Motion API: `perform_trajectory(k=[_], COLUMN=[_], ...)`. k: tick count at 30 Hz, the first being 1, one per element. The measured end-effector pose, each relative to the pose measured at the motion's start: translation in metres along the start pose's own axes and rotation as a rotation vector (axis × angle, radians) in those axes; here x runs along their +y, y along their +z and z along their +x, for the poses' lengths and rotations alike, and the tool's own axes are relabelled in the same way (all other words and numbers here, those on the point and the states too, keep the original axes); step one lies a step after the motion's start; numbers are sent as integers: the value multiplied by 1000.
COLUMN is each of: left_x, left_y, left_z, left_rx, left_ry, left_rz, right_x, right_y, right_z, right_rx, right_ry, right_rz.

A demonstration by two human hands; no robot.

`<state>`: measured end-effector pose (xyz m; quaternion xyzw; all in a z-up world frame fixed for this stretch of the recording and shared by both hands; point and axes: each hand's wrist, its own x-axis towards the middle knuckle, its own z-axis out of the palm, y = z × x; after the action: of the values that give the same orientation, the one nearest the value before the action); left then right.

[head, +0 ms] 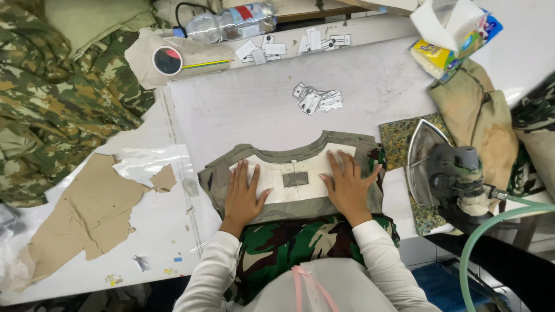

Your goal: The person irons a camouflage-patterned shirt on a white table. They repeatedly place a white paper template over the collar area, position a small rectangular label on it, and press it with a steam iron. The person then removes the template and label, folds the shirt, and repeats the process.

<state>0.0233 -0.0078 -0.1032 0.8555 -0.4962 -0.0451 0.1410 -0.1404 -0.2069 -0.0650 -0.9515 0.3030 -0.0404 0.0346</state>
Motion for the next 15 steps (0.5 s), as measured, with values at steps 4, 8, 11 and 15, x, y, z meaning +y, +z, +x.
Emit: perform_trajectory(k=[4, 8, 11, 15], left_x=[-4, -6, -6, -8], left_y=[2, -3, -7, -3], left_z=[0, 5, 8, 8], left_rx=[28, 33, 37, 36], left_ry=[15, -1, -30, -21], left_rz=[-29, -27, -2, 1], right_x=[1, -5, -7, -10], right_y=[2, 1, 0, -5], right_z=[4, 7, 7, 10], right_rx=[-49, -91, -100, -76], right_ry=[-11, 6, 25, 10], right_rz=[95, 97, 100, 49])
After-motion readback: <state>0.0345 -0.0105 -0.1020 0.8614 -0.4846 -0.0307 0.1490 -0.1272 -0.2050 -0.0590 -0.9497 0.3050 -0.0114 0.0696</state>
